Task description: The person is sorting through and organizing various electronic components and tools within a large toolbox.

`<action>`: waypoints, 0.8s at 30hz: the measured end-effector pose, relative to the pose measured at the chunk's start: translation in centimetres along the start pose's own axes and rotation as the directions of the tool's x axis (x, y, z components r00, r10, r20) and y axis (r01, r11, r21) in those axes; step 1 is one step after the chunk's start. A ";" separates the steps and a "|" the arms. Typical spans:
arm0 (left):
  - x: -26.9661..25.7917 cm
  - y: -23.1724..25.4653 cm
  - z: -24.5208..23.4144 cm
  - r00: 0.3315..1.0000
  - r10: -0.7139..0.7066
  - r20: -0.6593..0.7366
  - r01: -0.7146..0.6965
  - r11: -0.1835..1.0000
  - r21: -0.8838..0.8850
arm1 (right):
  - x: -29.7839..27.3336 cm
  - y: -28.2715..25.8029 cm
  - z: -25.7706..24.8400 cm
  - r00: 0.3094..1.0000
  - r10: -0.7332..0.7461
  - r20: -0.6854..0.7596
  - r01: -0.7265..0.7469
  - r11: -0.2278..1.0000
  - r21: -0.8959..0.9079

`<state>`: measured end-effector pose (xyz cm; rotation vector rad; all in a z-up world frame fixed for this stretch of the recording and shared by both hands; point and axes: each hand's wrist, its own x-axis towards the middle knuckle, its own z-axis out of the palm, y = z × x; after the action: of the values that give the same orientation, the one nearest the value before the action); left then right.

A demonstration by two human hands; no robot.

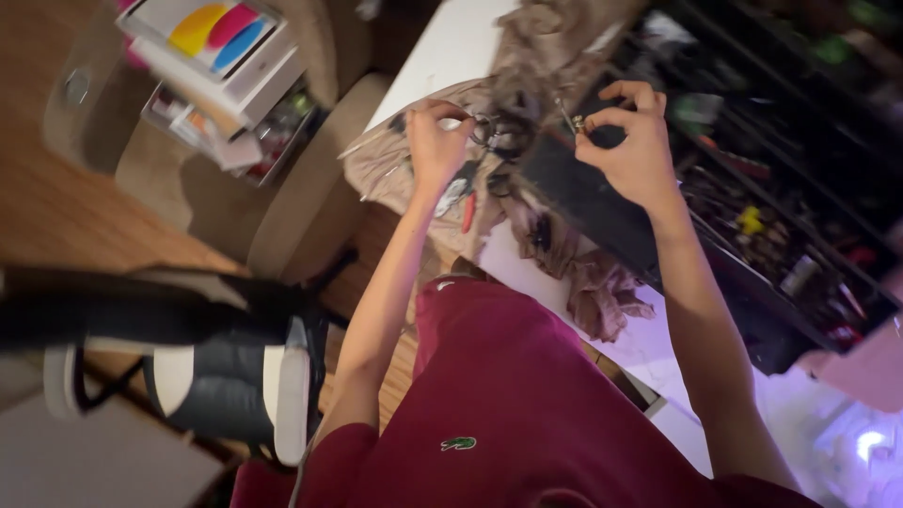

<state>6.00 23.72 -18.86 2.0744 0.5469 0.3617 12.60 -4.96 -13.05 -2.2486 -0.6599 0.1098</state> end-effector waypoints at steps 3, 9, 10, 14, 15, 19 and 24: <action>-1.2 -4.1 -1.8 0.997 -0.029 -0.077 0.034 0.997 0.064 | 0.7 -3.6 3.8 0.995 -0.085 0.049 0.085 0.996 0.009; -4.6 -9.7 -4.3 0.986 -0.059 -0.156 0.090 0.976 0.198 | -1.9 -10.3 12.3 0.973 -0.222 0.061 0.227 0.969 -0.097; -5.0 -10.7 -4.2 0.984 -0.064 -0.164 0.096 0.975 0.199 | -3.1 -10.1 14.0 0.971 -0.229 0.066 0.234 0.968 -0.093; -6.2 -12.9 -2.7 0.984 -0.089 -0.157 0.130 0.952 0.277 | -7.5 -8.0 19.7 0.989 -0.138 0.058 0.145 0.979 -0.142; -6.2 -13.0 -2.1 0.984 -0.110 -0.143 0.148 0.944 0.295 | -8.4 -7.0 20.8 0.996 -0.075 0.054 0.081 0.989 -0.121; -6.0 -14.0 0.7 0.989 -0.122 -0.085 0.143 0.933 0.329 | -10.4 -2.6 24.2 1.000 0.019 -0.008 -0.020 0.981 -0.192; -5.8 -18.5 5.3 0.974 -0.224 -0.023 0.217 0.908 0.359 | -10.6 -0.8 24.3 0.994 0.112 0.007 -0.102 0.926 -0.364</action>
<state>-1.00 25.62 -37.56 2.3308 0.8822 0.1119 -3.61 6.34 -30.70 -2.6458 -0.6100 0.0772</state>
